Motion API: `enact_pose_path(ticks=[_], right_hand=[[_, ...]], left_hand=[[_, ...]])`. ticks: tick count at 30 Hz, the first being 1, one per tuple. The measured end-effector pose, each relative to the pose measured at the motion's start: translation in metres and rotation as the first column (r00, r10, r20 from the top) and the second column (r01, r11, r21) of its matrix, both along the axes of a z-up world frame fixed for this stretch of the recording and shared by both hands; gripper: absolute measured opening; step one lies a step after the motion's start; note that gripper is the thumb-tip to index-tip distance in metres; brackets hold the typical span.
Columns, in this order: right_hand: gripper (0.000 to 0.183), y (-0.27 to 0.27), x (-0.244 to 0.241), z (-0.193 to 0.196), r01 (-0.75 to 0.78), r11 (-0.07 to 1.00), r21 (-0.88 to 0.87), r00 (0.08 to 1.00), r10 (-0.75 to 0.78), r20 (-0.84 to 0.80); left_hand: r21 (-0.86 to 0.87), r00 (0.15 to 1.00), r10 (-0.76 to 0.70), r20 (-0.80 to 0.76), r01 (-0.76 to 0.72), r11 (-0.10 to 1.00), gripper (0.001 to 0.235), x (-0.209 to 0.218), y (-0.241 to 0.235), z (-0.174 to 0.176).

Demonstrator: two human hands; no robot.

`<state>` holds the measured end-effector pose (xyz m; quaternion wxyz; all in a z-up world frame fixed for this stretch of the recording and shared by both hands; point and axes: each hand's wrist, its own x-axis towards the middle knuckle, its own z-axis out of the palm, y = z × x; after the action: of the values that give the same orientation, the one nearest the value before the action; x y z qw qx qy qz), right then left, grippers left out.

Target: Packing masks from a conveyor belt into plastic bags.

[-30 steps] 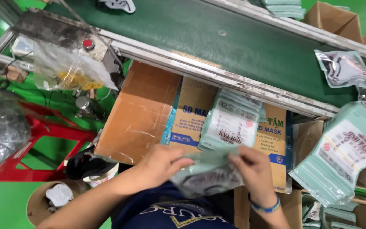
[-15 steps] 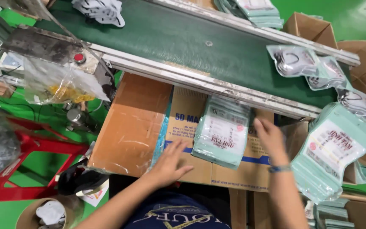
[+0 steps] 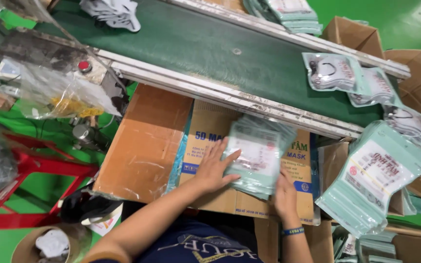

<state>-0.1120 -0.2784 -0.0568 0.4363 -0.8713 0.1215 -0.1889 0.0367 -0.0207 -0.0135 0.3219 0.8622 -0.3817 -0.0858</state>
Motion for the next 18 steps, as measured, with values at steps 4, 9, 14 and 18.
enact_pose_path(ticks=[4, 9, 14, 18], right_hand=[[0.047, -0.001, -0.012, -0.014, 0.203, 0.979, -0.008, 0.973, -0.201, 0.113], [0.054, 0.008, 0.0, -0.012, 0.249, 0.944, -0.217, 0.945, -0.188, 0.269], [0.058, -0.036, 0.012, -0.08, 0.295, 0.909, -0.295, 0.891, -0.149, 0.429], [0.057, -0.159, 0.04, -0.243, 0.316, 0.9, -0.301, 0.864, -0.142, 0.484]], left_hand=[[-0.167, 0.992, 0.005, -0.126, -0.026, 0.986, 0.079, 0.008, 0.008, -0.002], [-0.288, 0.985, 0.173, 0.01, -0.163, 0.944, 0.065, 0.01, 0.055, -0.029], [-0.342, 0.956, 0.29, 0.043, -0.258, 0.903, 0.071, 0.068, 0.088, 0.008], [-0.383, 0.884, 0.286, 0.369, -0.136, 0.914, 0.086, 0.186, 0.098, 0.081]])
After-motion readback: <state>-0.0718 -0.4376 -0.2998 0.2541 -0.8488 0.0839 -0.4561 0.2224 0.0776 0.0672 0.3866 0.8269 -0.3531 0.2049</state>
